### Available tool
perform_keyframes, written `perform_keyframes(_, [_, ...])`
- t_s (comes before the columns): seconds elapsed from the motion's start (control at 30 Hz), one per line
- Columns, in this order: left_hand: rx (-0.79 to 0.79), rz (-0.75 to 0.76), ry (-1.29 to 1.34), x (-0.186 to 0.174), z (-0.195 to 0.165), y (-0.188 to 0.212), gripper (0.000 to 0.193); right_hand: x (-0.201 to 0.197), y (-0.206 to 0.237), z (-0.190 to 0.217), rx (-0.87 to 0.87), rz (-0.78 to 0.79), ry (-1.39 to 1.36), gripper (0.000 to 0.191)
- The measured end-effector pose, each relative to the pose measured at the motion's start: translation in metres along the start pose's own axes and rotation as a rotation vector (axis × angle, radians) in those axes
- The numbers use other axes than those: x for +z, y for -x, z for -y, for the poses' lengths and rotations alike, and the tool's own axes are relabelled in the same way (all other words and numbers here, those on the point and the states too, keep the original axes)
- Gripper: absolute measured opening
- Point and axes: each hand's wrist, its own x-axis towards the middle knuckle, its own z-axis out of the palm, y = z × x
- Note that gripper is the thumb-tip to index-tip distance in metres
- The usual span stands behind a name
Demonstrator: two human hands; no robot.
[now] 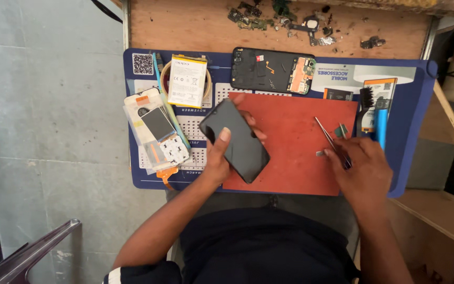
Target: The person is repairing a smartphone by removing the back cover and using tweezers to carefully extract small components and adhesive residue from the device's interior. The workspace contains various phone parts and tools.
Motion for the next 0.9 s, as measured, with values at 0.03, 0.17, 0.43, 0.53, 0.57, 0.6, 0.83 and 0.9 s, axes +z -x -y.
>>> perform_keyframes(0.03, [-0.003, 0.019, 0.015, 0.0, 0.001, -0.001, 0.086, 0.002, -0.001, 0.0, 0.015, 0.004, -0.005, 0.018])
perform_keyframes(0.17, [0.015, 0.082, 0.005, -0.004, 0.008, 0.001, 0.098, 0.006, -0.005, -0.003, 0.034, 0.026, 0.013, 0.011])
perform_keyframes(0.43, [-0.03, 0.034, 0.0, -0.024, 0.038, 0.015, 0.107, 0.021, -0.032, -0.008, -0.114, -0.048, 0.024, 0.013])
perform_keyframes(0.53, [-0.058, -0.047, 0.078, -0.026, 0.04, 0.014, 0.103, 0.024, -0.042, -0.007, -0.122, -0.069, 0.014, 0.014])
perform_keyframes(0.57, [-0.064, -0.007, 0.144, -0.027, 0.038, 0.013, 0.104, 0.023, -0.044, -0.005, -0.127, -0.083, -0.004, 0.014])
perform_keyframes(0.6, [-0.068, 0.029, 0.211, -0.027, 0.036, 0.013, 0.104, 0.023, -0.045, -0.002, -0.144, -0.092, -0.017, 0.017])
perform_keyframes(0.83, [-0.061, 0.077, 0.09, -0.019, 0.022, 0.006, 0.106, 0.025, -0.014, 0.046, -0.139, 0.172, -0.434, 0.042])
perform_keyframes(0.9, [-0.088, 0.082, 0.097, -0.018, 0.024, 0.005, 0.107, 0.028, -0.007, 0.058, -0.197, 0.207, -0.49, 0.058])
